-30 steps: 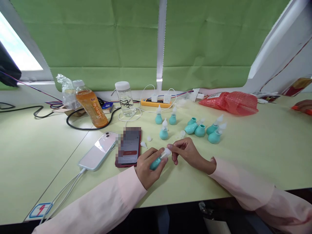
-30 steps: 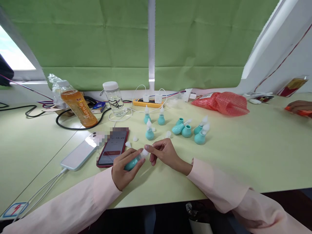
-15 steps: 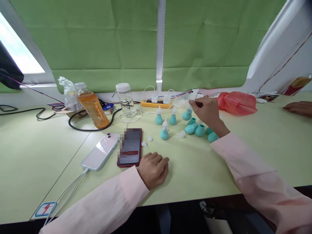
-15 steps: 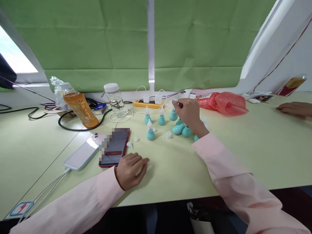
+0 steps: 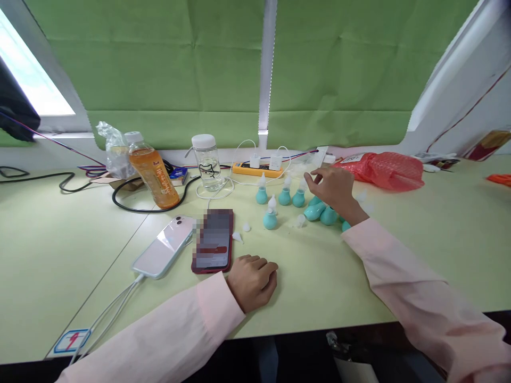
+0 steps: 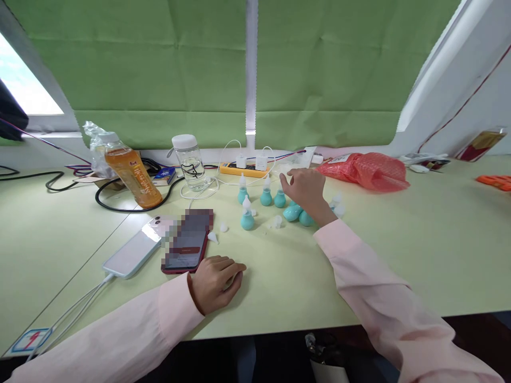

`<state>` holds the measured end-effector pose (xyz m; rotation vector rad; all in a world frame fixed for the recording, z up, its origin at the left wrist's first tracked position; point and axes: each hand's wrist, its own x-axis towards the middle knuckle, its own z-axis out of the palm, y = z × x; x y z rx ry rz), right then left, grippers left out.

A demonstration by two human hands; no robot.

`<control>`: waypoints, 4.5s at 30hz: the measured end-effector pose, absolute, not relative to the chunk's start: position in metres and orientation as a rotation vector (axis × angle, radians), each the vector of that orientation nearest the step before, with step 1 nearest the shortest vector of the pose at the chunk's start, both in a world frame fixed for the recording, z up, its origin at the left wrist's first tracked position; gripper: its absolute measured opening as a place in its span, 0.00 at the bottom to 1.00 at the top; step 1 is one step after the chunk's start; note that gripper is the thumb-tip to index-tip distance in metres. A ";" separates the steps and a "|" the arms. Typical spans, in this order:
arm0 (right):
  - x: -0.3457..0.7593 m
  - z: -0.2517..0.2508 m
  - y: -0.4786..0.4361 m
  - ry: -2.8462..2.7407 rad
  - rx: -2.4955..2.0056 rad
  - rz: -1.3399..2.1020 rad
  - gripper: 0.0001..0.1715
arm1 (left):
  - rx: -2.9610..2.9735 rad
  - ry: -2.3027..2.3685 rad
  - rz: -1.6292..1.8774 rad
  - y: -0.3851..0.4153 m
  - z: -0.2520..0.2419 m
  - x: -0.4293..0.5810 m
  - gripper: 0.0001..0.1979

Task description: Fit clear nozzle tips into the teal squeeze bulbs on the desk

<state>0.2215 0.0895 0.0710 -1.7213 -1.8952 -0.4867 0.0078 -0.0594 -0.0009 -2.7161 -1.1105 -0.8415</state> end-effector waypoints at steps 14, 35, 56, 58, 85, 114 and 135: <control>0.203 0.055 0.029 -2.499 -0.903 0.651 0.13 | -2.804 -1.775 -1.566 -0.057 0.004 0.010 0.19; 0.194 0.019 0.022 -2.480 -0.816 0.491 0.10 | -2.672 -2.189 -1.812 -0.048 -0.002 0.010 0.12; 0.167 0.002 -0.014 -2.110 -0.579 0.631 0.18 | -2.531 -2.238 -2.203 -0.049 0.002 0.009 0.15; 0.166 -0.002 -0.016 -2.105 -0.573 0.602 0.21 | -2.519 -2.197 -2.249 -0.050 0.002 0.010 0.14; 0.165 0.004 -0.021 -1.976 -0.556 0.423 0.20 | -2.552 -2.070 -2.246 -0.053 0.004 0.011 0.14; 0.164 -0.006 -0.019 -2.015 -0.371 0.213 0.24 | -2.597 -1.897 -2.168 -0.057 0.005 0.011 0.11; 0.176 0.009 -0.022 -2.196 -0.748 0.769 0.26 | -2.924 -1.869 -1.809 -0.054 0.005 0.010 0.13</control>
